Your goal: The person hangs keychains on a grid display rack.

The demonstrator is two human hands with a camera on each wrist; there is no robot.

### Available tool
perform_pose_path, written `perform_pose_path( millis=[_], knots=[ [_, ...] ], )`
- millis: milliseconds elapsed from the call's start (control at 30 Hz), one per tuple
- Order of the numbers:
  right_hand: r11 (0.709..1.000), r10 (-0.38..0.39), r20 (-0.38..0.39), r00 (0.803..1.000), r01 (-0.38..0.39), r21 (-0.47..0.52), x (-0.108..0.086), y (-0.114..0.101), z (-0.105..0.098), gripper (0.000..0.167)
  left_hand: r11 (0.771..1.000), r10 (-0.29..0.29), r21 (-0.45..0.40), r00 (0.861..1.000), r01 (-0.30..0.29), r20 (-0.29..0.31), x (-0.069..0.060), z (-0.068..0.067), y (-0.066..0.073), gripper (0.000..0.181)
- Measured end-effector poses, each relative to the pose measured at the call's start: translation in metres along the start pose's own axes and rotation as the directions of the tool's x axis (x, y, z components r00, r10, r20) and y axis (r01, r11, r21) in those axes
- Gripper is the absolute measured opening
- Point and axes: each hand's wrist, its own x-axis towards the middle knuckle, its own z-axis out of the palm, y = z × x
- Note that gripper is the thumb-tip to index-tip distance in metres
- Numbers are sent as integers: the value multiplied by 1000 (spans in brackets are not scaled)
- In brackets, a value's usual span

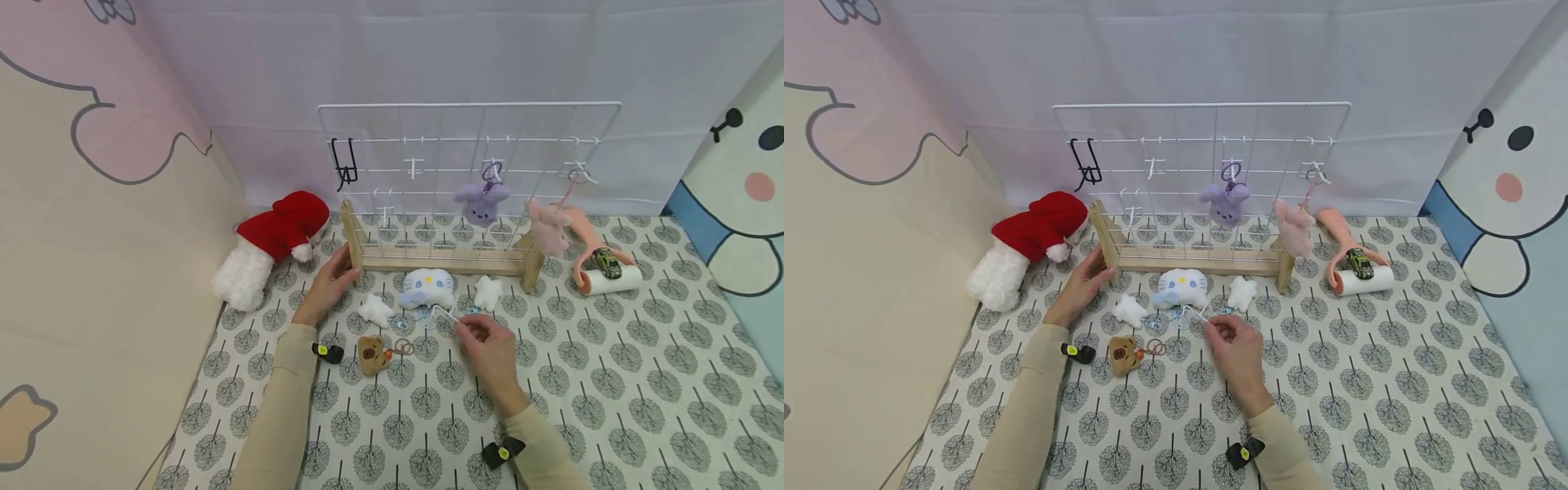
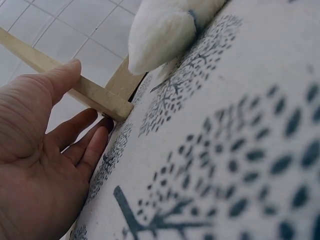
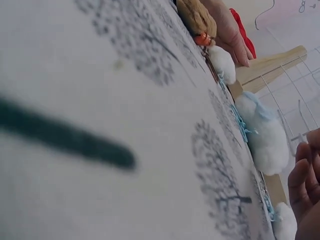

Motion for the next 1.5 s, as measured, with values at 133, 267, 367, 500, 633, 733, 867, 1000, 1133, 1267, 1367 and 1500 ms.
perform_pose_path(
  millis=[133,267,367,500,633,733,867,1000,1133,1267,1367,1500],
  knots=[
    [996,-68,-68,995,72,52,5,-1,-8,5,1000,-20,-5,1000,20,4,0,1,1,70],
    [984,-170,-180,969,177,25,16,-3,-18,7,999,-38,-25,999,38,11,-1,1,8,70],
    [961,-273,-286,919,274,-37,27,-7,-26,7,998,-48,-33,999,48,19,-5,1,20,70],
    [921,-378,-413,829,383,-73,45,-14,-36,6,998,-47,-36,999,48,25,-11,1,32,70],
    [902,-400,-505,765,427,-67,63,-25,-42,5,998,-41,-43,999,42,25,-12,2,33,71],
    [903,-382,-548,744,426,-52,75,-37,-44,6,998,-47,-44,999,48,26,-12,2,32,71],
    [902,-353,-573,739,433,3,92,-50,-43,10,997,-58,-41,998,59,28,-13,2,32,71],
    [899,-317,-587,745,433,65,108,-57,-39,8,999,-42,-33,999,43,13,-7,1,14,71],
    [890,-293,-595,748,441,115,119,-60,-34,10,1000,-18,-12,1000,18,2,-2,0,-1,70],
    [888,-298,-602,741,447,110,127,-60,-32,13,1000,-3,0,1000,3,0,-1,0,0,69],
    [907,-303,-603,738,417,54,131,-60,-31,13,1000,5,-5,1000,-5,-2,-1,0,1,69],
    [919,-347,-594,726,388,-63,137,-56,-28,12,1000,0,-9,1000,0,-1,-1,0,2,69]
  ],
)
